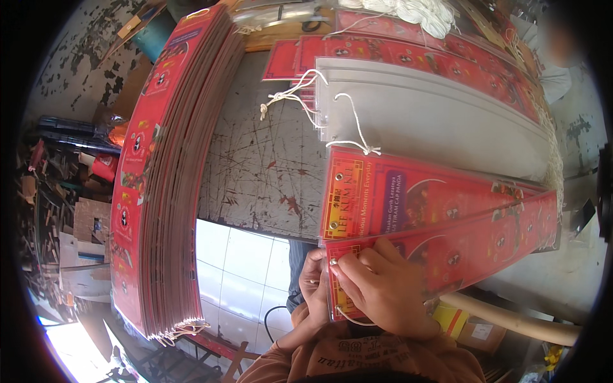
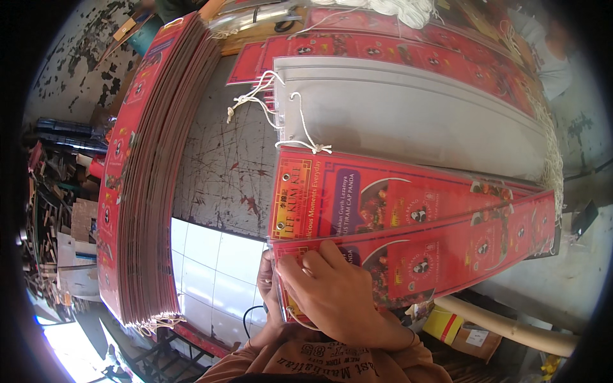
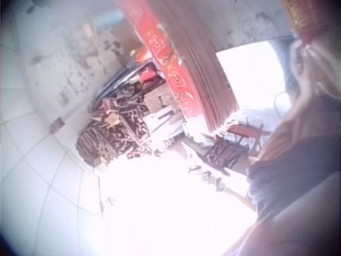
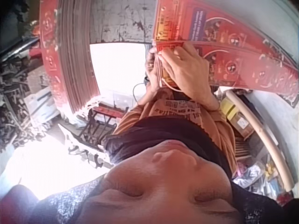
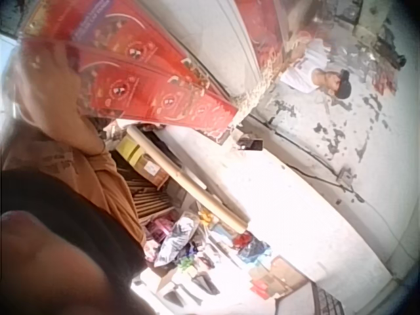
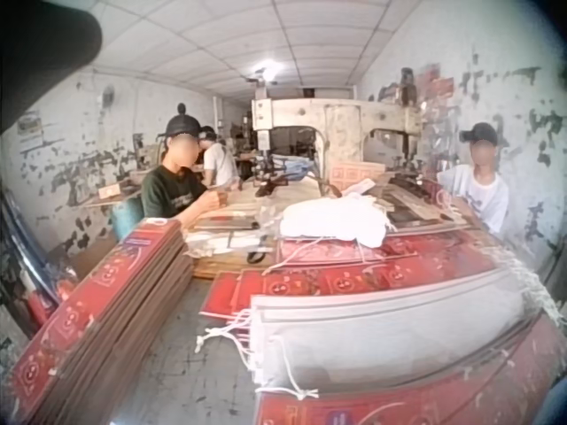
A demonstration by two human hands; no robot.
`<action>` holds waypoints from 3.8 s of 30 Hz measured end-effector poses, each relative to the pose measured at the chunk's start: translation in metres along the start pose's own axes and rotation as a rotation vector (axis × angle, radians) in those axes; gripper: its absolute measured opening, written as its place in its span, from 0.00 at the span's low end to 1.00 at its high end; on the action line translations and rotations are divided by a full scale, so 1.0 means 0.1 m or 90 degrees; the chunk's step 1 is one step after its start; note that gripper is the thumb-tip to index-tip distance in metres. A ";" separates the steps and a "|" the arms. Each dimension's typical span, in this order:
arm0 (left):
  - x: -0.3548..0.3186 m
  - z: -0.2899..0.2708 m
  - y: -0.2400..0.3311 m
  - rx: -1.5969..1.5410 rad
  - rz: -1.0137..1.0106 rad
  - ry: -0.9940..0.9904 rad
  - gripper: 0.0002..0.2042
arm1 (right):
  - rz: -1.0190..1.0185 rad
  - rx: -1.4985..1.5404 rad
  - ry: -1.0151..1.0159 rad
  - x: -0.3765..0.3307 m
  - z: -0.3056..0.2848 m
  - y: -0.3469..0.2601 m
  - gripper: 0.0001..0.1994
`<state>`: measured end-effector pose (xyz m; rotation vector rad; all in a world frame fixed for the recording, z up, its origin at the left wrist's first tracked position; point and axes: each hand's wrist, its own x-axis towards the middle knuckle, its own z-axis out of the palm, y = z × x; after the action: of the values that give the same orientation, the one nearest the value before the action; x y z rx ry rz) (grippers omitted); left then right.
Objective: The person threads a white string through pre-punched holes on the spine of red rectangular items and ties knots to secure them. They repeat this process for multiple items, stacking the finished ones on the table.
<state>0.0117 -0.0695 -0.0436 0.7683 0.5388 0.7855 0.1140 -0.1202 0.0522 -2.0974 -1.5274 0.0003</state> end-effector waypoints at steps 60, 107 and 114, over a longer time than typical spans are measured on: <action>-0.44 0.45 0.20 0.087 0.278 -0.028 0.08 | -0.146 0.231 0.192 -0.61 -0.16 0.10 0.14; -0.13 0.34 0.73 0.259 0.044 -0.122 0.21 | -0.332 0.223 0.243 -0.41 0.20 -0.09 0.08; -0.03 0.27 0.69 0.321 0.103 -0.195 0.12 | -0.216 0.518 0.183 -0.05 0.01 0.19 0.12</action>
<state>-0.0006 -0.0500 0.0271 1.3873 0.4013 0.6676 0.1286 -0.1284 0.0416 -1.1415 -1.3694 0.1619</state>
